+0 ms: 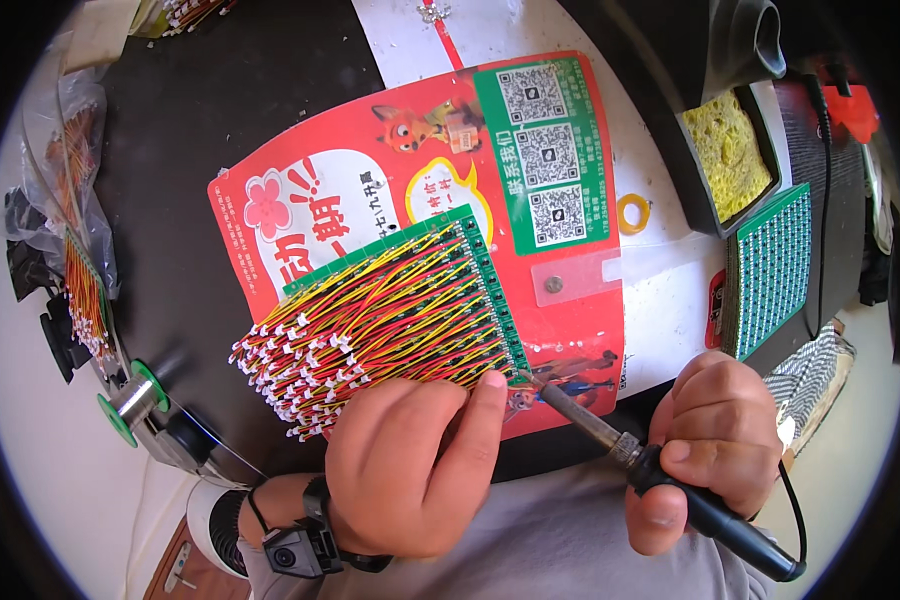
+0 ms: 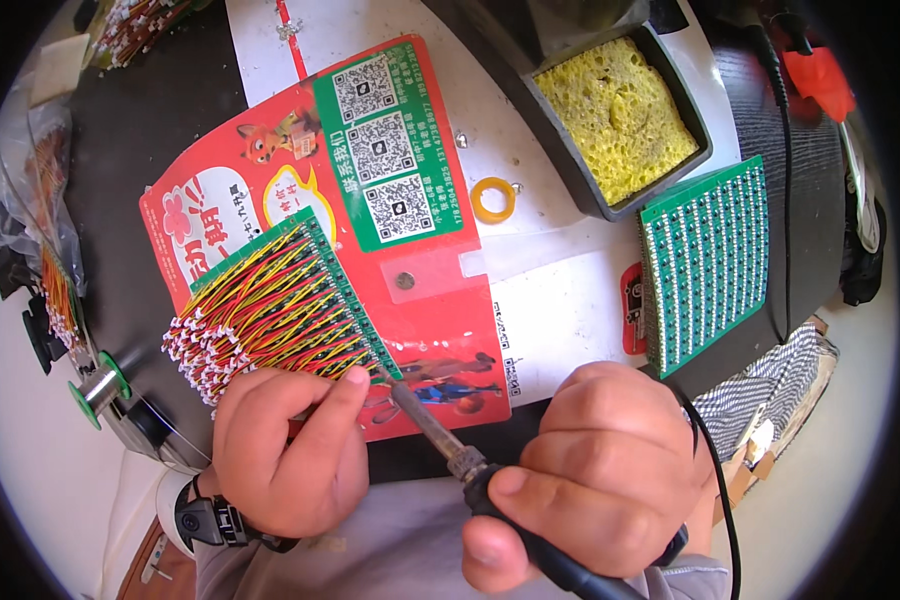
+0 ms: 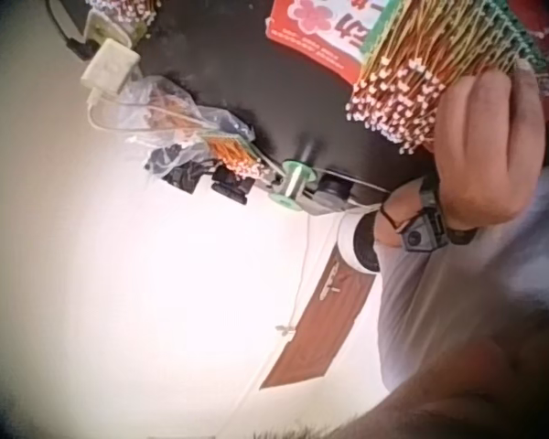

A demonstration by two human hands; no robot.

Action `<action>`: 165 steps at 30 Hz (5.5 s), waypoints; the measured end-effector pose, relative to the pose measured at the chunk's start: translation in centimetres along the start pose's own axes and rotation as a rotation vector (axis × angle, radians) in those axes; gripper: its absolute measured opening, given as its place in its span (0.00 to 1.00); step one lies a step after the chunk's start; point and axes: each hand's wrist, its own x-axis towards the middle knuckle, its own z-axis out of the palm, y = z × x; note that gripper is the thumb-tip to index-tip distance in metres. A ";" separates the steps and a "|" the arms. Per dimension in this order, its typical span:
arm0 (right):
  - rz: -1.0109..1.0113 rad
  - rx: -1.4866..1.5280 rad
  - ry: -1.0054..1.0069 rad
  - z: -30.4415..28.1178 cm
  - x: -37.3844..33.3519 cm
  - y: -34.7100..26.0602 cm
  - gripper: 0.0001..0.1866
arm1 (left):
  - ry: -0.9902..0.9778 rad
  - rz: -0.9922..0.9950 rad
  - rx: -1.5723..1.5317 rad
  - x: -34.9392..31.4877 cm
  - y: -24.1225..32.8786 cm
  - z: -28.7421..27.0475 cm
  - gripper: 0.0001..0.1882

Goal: Soldering multiple colored wires onto a green printed circuit board at a workstation.

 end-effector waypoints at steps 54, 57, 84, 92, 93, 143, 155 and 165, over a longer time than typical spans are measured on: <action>0.046 -0.054 0.037 0.8 0.1 -0.3 0.16 | -0.034 0.080 0.076 -0.1 -0.2 0.1 0.17; 0.054 -0.080 0.021 0.7 0.2 -0.4 0.17 | -0.043 0.072 0.072 0.2 0.0 -0.1 0.17; 0.038 -0.014 0.077 -0.5 -0.2 -0.7 0.21 | 0.018 0.056 0.087 -0.2 -0.1 0.3 0.14; 0.014 -0.031 -0.248 -2.0 0.6 -0.8 0.33 | 0.099 0.093 0.022 -0.1 -0.3 -1.0 0.12; -0.022 -0.047 -0.176 -1.6 0.6 -0.9 0.32 | 0.157 0.070 0.037 0.2 -0.3 -1.4 0.15; -0.293 -0.481 0.290 1.6 1.0 1.2 0.20 | -0.039 -0.021 0.116 2.4 -1.1 -5.8 0.35; -0.302 -0.190 0.279 0.2 0.8 0.8 0.19 | -0.271 -0.240 0.180 2.0 -0.7 -4.7 0.47; -0.311 -0.060 -0.021 -3.8 3.1 -0.2 0.20 | -0.040 -0.304 0.071 1.2 -1.1 -4.2 0.36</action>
